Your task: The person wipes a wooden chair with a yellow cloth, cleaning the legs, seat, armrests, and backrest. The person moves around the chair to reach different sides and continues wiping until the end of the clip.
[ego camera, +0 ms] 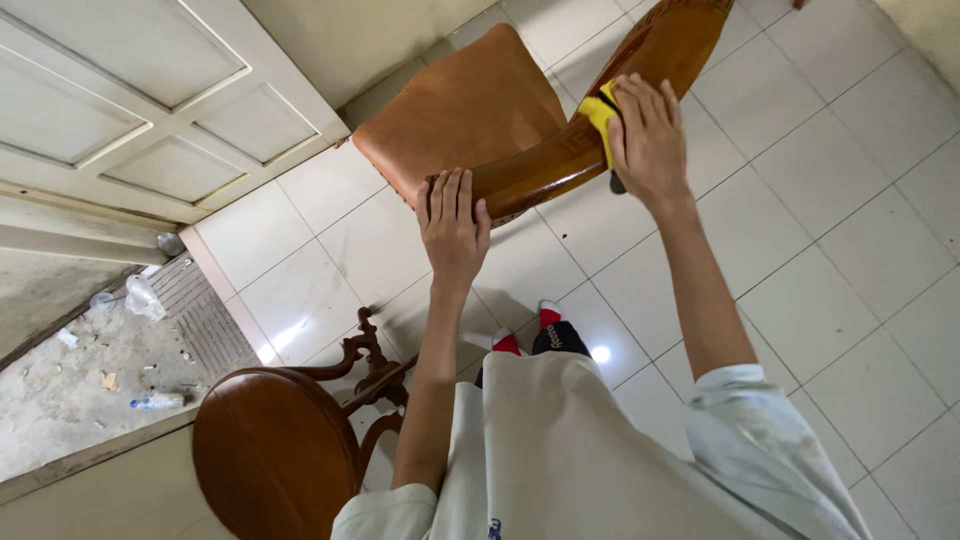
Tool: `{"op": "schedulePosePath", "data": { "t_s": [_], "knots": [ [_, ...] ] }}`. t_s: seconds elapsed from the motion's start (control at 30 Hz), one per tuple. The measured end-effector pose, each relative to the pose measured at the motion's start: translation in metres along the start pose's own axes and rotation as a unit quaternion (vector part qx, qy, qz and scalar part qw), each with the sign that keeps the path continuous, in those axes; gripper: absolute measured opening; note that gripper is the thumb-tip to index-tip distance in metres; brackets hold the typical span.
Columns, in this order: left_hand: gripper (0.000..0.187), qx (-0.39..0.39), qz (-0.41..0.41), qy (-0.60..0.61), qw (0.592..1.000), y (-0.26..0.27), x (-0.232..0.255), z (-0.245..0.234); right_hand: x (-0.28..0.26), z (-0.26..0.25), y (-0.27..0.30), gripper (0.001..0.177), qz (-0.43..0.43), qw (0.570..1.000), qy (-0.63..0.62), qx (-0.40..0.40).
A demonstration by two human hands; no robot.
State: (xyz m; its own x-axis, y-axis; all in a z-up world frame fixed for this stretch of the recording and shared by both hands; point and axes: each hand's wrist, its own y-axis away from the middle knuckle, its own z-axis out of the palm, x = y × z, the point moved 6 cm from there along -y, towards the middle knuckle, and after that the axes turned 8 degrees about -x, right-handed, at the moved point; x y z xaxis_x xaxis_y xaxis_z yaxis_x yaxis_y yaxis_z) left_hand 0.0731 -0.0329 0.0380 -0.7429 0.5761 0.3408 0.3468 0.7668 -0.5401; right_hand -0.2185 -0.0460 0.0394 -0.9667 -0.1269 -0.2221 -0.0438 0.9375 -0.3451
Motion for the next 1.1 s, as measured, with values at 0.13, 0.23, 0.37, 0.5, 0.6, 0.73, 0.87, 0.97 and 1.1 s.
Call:
{"op": "schedulePosePath", "data": {
  "t_s": [0.13, 0.23, 0.37, 0.5, 0.6, 0.73, 0.87, 0.97, 1.1],
  "knots": [
    [0.036, 0.001, -0.013, 0.009, 1.0, -0.003, 0.001, -0.003, -0.027, 0.008, -0.017, 0.031, -0.032, 0.997, 0.068, 0.009],
    [0.035, -0.014, -0.024, 0.016, 0.999, -0.003, 0.003, -0.004, -0.056, 0.022, -0.01, 0.034, -0.023, 0.998, 0.052, -0.017],
    [0.036, -0.029, -0.039, 0.015, 0.999, -0.008, 0.002, -0.003, -0.107, 0.043, -0.016, 0.037, -0.007, 0.999, 0.027, -0.025],
    [0.037, -0.026, -0.028, 0.006, 0.999, -0.003, 0.002, -0.002, -0.155, 0.037, -0.007, 0.042, -0.024, 0.999, -0.031, 0.01],
    [0.036, 0.008, -0.009, -0.028, 1.0, -0.006, -0.002, 0.001, -0.168, 0.021, 0.011, 0.046, -0.09, 0.992, -0.074, 0.048],
    [0.038, 0.031, -0.017, -0.047, 0.998, 0.0, -0.002, 0.011, -0.135, 0.031, 0.031, 0.05, -0.148, 0.987, -0.047, 0.038],
    [0.038, 0.04, -0.014, -0.062, 0.997, -0.001, -0.001, 0.014, -0.077, 0.027, 0.03, 0.052, -0.131, 0.989, -0.029, 0.065],
    [0.036, 0.052, -0.019, -0.067, 0.996, 0.001, -0.002, 0.017, -0.029, 0.015, 0.01, 0.046, -0.028, 0.999, -0.022, 0.033],
    [0.036, 0.066, -0.031, -0.066, 0.995, 0.0, 0.0, 0.017, -0.026, -0.001, -0.006, 0.038, 0.007, 0.999, -0.029, 0.015]
  ]
}}
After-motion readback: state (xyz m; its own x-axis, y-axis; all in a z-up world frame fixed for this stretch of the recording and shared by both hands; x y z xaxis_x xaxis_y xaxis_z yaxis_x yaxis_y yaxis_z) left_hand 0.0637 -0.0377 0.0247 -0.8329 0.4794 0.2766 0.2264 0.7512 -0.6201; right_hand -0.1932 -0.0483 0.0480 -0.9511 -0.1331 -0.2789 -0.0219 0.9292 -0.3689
